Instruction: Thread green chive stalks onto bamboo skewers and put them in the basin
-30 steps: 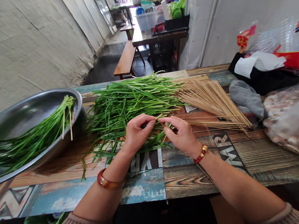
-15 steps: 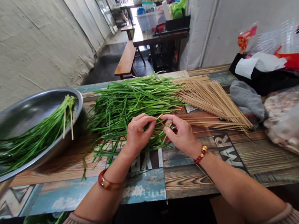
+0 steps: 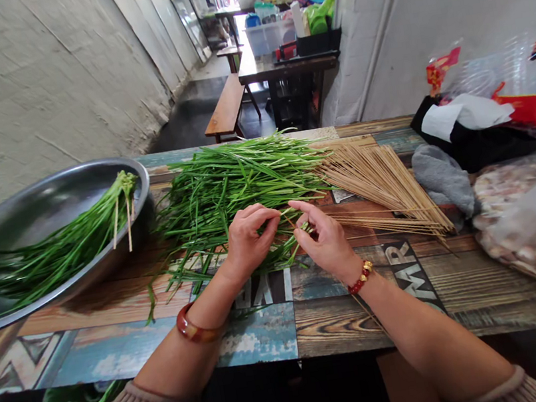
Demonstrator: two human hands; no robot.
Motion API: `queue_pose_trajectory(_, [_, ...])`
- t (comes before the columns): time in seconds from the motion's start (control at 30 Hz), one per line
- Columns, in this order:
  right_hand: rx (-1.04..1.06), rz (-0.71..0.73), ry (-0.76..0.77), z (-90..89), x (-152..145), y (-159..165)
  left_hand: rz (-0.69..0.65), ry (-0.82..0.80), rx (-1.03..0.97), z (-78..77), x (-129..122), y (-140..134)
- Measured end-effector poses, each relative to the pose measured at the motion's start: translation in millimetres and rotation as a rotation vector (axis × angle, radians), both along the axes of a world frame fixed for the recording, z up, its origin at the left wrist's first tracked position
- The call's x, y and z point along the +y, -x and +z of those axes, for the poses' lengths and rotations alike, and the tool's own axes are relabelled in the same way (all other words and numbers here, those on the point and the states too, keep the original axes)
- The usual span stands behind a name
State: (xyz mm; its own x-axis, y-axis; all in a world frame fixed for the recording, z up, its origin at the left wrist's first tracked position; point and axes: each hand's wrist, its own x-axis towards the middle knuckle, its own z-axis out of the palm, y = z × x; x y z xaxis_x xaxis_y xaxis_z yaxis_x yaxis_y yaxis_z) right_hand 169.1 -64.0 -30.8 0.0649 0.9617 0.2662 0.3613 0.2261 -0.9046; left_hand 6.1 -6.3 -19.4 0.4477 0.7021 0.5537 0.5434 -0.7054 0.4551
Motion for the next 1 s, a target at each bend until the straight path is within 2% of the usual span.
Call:
queue_pose_trajectory(0.4, [-0.024,-0.003,0.011,-1.4,-0.5,-1.0,-0.007,-0.005,0.009,-0.2,0.1,-0.4])
queue_pose_trajectory(1.0, [-0.033,-0.028,-0.061,-9.2,4.3,0.9,0.007,-0.145,0.142,0.0,-1.6,-0.2])
